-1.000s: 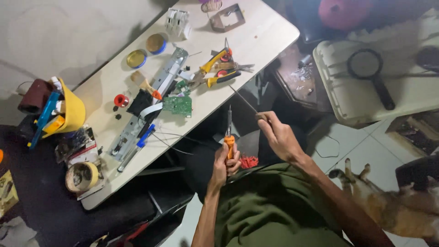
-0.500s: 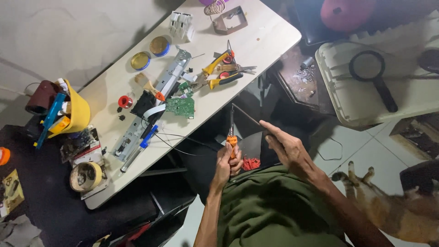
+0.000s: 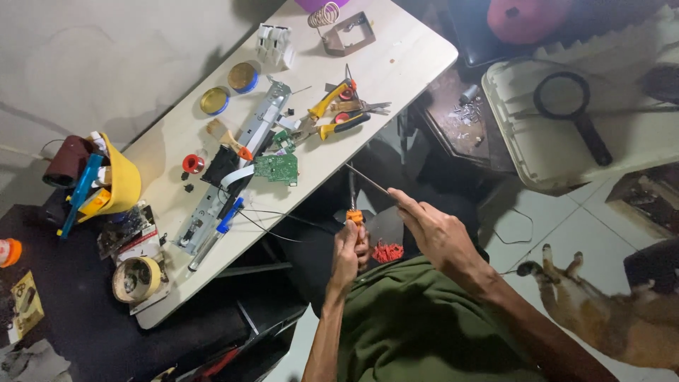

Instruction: A person uses a soldering iron and a desoldering pump to repair or modify components on a green circuit board.

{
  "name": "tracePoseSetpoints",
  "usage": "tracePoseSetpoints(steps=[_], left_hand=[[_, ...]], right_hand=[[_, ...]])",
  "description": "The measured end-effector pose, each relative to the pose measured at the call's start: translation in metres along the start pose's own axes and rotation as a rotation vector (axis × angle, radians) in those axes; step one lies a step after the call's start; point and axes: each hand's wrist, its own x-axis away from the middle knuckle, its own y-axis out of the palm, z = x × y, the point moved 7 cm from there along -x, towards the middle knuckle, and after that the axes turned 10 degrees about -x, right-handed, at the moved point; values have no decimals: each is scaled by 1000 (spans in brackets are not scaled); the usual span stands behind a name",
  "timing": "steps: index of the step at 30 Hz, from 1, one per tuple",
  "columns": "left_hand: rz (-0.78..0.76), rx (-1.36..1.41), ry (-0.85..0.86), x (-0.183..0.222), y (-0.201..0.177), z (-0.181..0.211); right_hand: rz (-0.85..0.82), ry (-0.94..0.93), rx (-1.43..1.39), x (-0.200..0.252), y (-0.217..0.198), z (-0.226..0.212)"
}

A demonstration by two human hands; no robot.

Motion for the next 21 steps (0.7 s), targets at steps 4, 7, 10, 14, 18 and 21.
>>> tracePoseSetpoints(steps=[4, 7, 10, 14, 18, 21], left_hand=[[74, -238, 80, 1, -8, 18], [104, -285, 71, 2, -3, 18], [118, -315, 42, 10, 10, 24], [86, -278, -1, 7, 8, 23], [81, -256, -11, 3, 10, 13], [94, -244, -3, -1, -3, 10]], right_hand=[[7, -4, 34, 1, 6, 2], [18, -13, 34, -9, 9, 10], [40, -28, 35, -10, 14, 16], [38, -15, 10, -8, 17, 18], [51, -42, 12, -17, 23, 20], [42, -33, -42, -17, 20, 12]])
